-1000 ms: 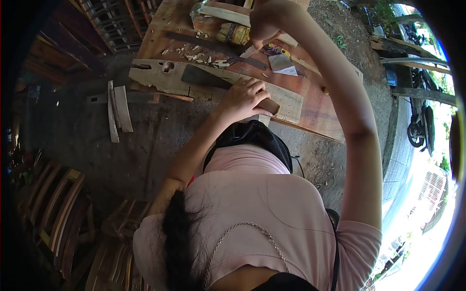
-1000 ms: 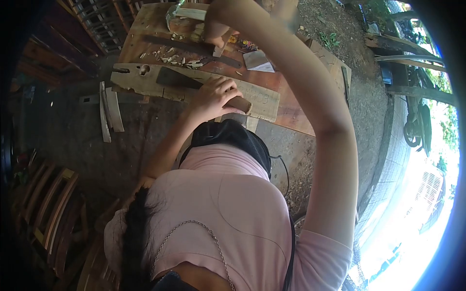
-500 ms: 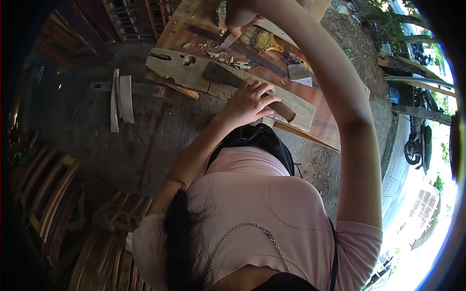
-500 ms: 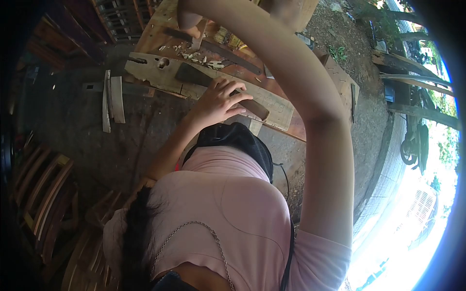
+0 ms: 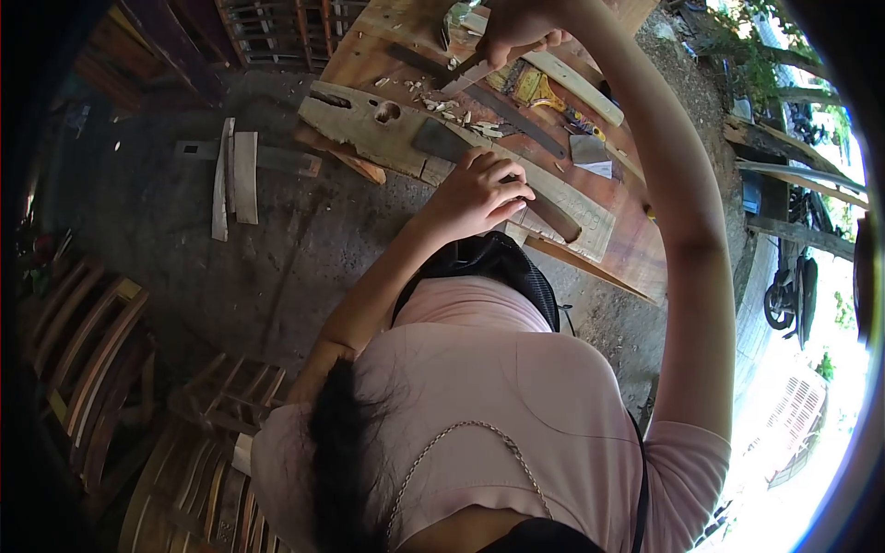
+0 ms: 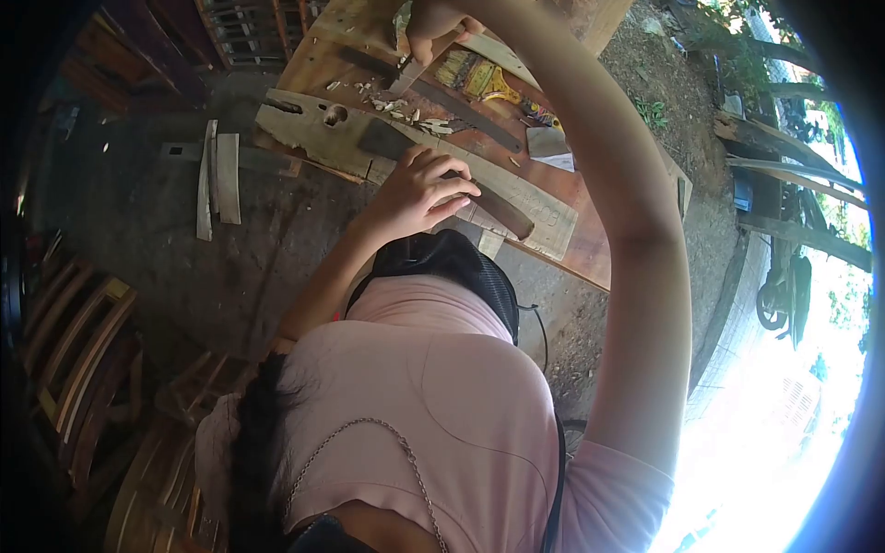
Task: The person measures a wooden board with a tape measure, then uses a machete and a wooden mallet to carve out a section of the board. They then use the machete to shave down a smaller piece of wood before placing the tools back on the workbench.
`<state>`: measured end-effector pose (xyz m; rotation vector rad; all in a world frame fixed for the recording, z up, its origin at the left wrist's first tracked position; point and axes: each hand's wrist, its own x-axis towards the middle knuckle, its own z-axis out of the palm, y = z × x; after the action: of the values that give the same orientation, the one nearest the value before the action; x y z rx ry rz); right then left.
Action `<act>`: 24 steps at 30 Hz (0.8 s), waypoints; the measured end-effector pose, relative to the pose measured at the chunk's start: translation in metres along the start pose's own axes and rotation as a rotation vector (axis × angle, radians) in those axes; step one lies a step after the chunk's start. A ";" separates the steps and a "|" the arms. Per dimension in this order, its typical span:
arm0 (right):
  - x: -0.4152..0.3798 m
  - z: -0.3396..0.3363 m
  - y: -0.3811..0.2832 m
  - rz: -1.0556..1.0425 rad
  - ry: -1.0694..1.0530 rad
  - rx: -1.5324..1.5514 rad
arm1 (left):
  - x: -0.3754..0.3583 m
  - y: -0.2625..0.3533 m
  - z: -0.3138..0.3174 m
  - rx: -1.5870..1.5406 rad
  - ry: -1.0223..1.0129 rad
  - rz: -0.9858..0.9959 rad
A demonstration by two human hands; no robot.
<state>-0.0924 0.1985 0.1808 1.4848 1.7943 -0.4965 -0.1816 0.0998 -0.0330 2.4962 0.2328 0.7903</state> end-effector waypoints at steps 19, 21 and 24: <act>-0.003 0.027 0.005 -0.045 0.112 0.079 | -0.008 -0.005 0.003 -0.135 0.001 -0.063; 0.010 0.037 0.003 0.017 0.164 0.014 | -0.007 -0.005 0.002 -0.152 0.004 -0.058; 0.002 0.032 -0.004 0.069 0.147 -0.014 | -0.005 -0.007 0.001 -0.155 0.019 -0.043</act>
<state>-0.0871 0.1762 0.1576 1.6031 1.8475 -0.3472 -0.1853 0.1033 -0.0396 2.3316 0.2220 0.7849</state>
